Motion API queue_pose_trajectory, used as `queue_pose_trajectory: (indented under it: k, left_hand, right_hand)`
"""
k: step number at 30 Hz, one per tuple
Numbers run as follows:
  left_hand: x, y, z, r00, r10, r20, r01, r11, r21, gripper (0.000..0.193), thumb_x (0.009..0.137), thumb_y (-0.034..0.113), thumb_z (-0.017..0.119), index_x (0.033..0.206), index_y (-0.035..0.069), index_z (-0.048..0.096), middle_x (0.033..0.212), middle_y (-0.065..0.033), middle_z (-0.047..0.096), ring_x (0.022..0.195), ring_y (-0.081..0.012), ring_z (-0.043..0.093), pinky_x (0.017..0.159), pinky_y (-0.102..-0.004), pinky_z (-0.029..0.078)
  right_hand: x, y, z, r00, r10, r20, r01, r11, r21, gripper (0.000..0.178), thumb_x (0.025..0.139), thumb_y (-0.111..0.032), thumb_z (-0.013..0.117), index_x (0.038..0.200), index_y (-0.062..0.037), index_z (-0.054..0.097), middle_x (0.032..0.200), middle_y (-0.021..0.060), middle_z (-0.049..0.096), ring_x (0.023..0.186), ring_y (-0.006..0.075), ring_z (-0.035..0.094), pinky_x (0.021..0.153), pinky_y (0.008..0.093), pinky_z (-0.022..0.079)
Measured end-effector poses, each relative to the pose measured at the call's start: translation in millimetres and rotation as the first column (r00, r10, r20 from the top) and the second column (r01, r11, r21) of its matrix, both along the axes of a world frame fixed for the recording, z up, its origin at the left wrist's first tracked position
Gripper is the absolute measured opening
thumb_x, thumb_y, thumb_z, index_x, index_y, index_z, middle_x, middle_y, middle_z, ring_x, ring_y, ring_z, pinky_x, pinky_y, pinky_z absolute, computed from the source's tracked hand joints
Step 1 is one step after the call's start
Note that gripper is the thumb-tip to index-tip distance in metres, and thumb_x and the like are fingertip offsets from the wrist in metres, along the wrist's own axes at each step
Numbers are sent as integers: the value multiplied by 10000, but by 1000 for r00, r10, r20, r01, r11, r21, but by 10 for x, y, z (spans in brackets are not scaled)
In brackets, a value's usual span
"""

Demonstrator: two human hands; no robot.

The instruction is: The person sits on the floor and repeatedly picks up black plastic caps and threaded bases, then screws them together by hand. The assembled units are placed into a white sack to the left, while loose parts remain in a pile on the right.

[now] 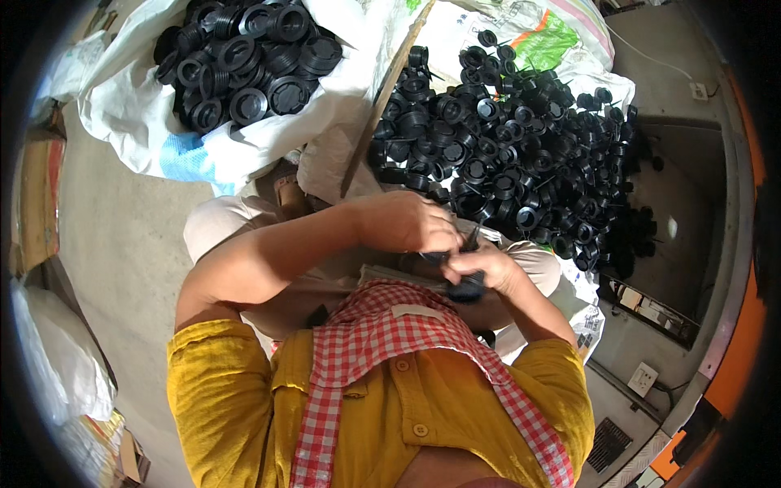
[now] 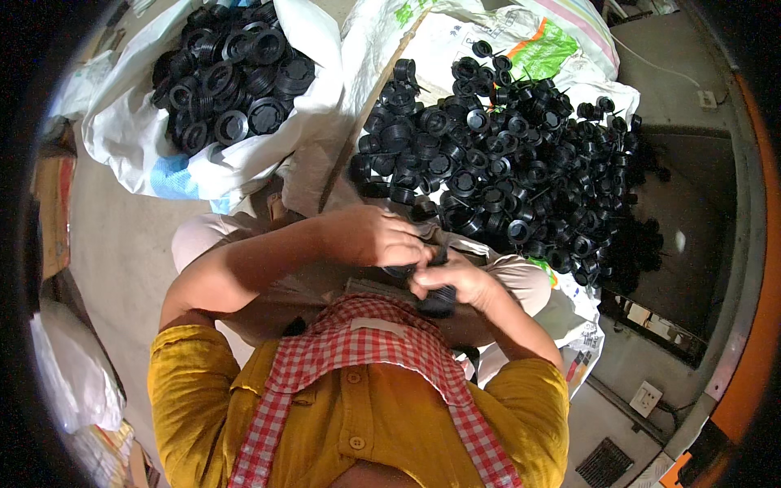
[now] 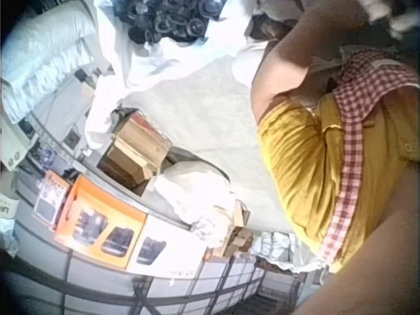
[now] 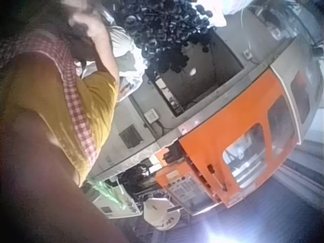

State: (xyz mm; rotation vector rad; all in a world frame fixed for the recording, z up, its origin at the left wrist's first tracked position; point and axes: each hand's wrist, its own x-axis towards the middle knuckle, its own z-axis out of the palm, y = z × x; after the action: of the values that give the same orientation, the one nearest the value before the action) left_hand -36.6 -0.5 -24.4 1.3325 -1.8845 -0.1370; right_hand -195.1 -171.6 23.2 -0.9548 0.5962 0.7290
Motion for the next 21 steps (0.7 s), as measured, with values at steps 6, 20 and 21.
queue_pose_trajectory:
  k: [6, 20, 21]
  left_hand:
    - [183, -69, 327, 493, 354, -795, -237, 934, 269, 310, 805, 173, 640, 1083, 39, 620, 999, -62, 647, 911, -138, 608, 787, -306, 507]
    - [-86, -51, 80, 872, 482, 90, -485, 821, 301, 402, 697, 34, 611, 1097, 23, 576, 1156, -160, 544, 960, -334, 549, 814, -422, 439]
    - [-67, -75, 148, 825, 542, 162, -563, 759, 327, 406, 696, 49, 624, 1099, 31, 578, 1160, -155, 545, 946, -322, 550, 806, -425, 436]
  right_hand:
    - [-268, -72, -333, 860, -417, 296, 355, 903, 242, 320, 770, -321, 730, 841, -121, 490, 710, 38, 566, 721, 187, 564, 684, 308, 463]
    - [880, 318, -978, 615, -344, 709, 774, 435, -460, 276, 825, 132, 524, 1060, -12, 506, 878, 81, 632, 808, 129, 603, 713, 234, 486]
    - [933, 328, -1031, 587, -254, 768, 807, 259, -531, 257, 805, 173, 490, 988, -4, 518, 865, 58, 592, 815, 124, 594, 690, 228, 482]
